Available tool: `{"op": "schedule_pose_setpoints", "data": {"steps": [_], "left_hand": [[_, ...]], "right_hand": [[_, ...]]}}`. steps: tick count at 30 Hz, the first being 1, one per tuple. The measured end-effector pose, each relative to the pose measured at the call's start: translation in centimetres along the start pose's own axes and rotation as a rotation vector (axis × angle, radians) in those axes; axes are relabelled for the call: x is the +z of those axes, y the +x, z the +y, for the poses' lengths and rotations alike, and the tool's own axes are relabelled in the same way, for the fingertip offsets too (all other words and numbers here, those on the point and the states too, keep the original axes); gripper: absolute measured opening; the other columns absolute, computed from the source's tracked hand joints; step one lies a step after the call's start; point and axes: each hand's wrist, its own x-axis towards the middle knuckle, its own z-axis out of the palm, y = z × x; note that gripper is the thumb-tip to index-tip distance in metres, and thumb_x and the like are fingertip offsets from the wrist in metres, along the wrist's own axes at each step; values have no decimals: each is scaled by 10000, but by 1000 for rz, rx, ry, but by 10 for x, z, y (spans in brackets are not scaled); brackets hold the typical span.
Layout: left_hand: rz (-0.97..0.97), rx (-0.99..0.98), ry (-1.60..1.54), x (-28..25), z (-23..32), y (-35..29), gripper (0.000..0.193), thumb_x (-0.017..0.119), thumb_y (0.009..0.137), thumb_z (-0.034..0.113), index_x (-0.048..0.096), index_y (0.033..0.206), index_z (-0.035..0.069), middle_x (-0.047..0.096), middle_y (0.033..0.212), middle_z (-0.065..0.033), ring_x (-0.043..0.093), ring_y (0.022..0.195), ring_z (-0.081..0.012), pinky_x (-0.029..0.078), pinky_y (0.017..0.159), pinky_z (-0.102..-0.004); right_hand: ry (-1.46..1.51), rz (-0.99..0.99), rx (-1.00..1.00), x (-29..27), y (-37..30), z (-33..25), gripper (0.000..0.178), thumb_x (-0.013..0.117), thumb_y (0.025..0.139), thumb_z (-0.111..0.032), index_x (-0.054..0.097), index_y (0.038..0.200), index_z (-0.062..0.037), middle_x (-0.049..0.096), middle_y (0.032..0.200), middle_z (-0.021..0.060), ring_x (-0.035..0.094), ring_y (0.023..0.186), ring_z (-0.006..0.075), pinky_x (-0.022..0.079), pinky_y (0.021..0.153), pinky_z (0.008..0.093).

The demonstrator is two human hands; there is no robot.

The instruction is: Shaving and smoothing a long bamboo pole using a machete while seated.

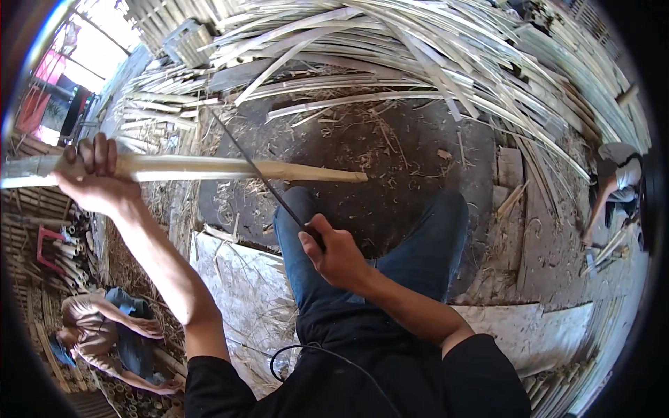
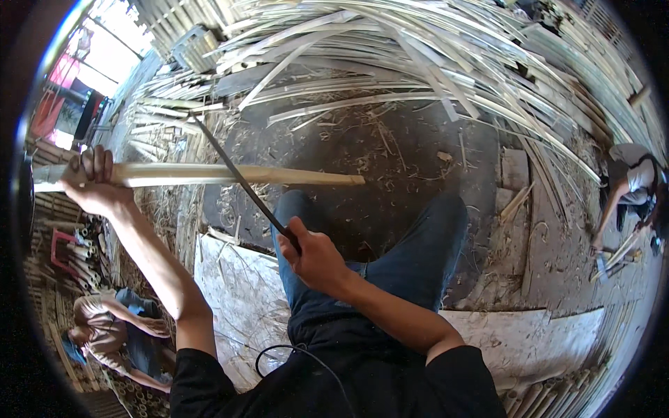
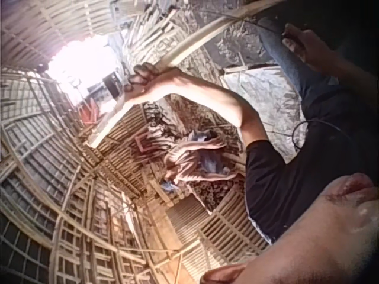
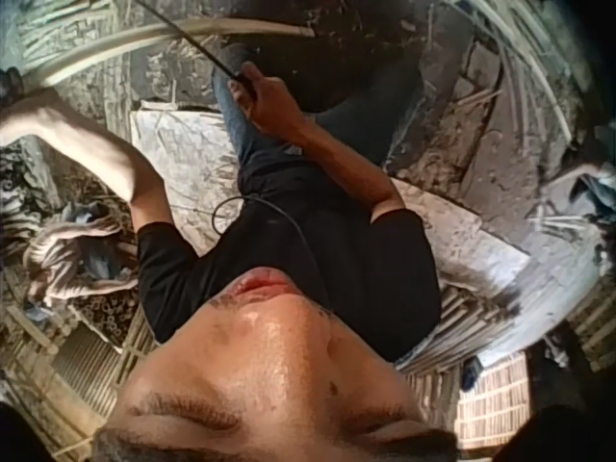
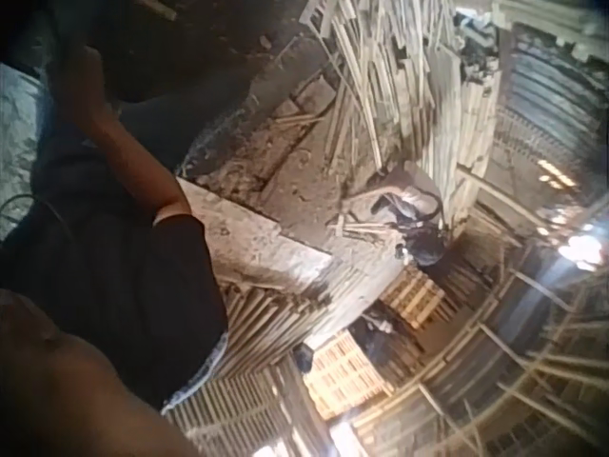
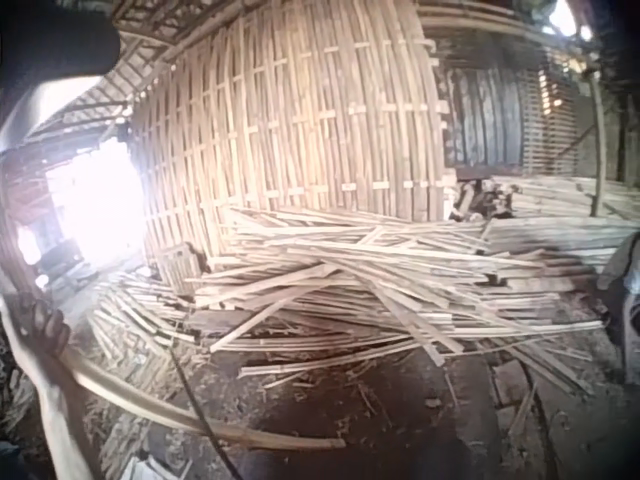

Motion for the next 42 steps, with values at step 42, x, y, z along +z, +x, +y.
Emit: {"op": "schedule_pose_setpoints", "data": {"steps": [42], "left_hand": [[-196, -55, -212, -62, -14, 11, 524, 383, 1002, 612, 527, 947, 111, 686, 836, -72, 745, 779, -207, 668, 610, -322]], "right_hand": [[-491, 115, 392, -39, 39, 209, 481, 480, 1011, -414, 558, 1267, -14, 679, 882, 314, 656, 885, 501, 524, 804, 573]]}}
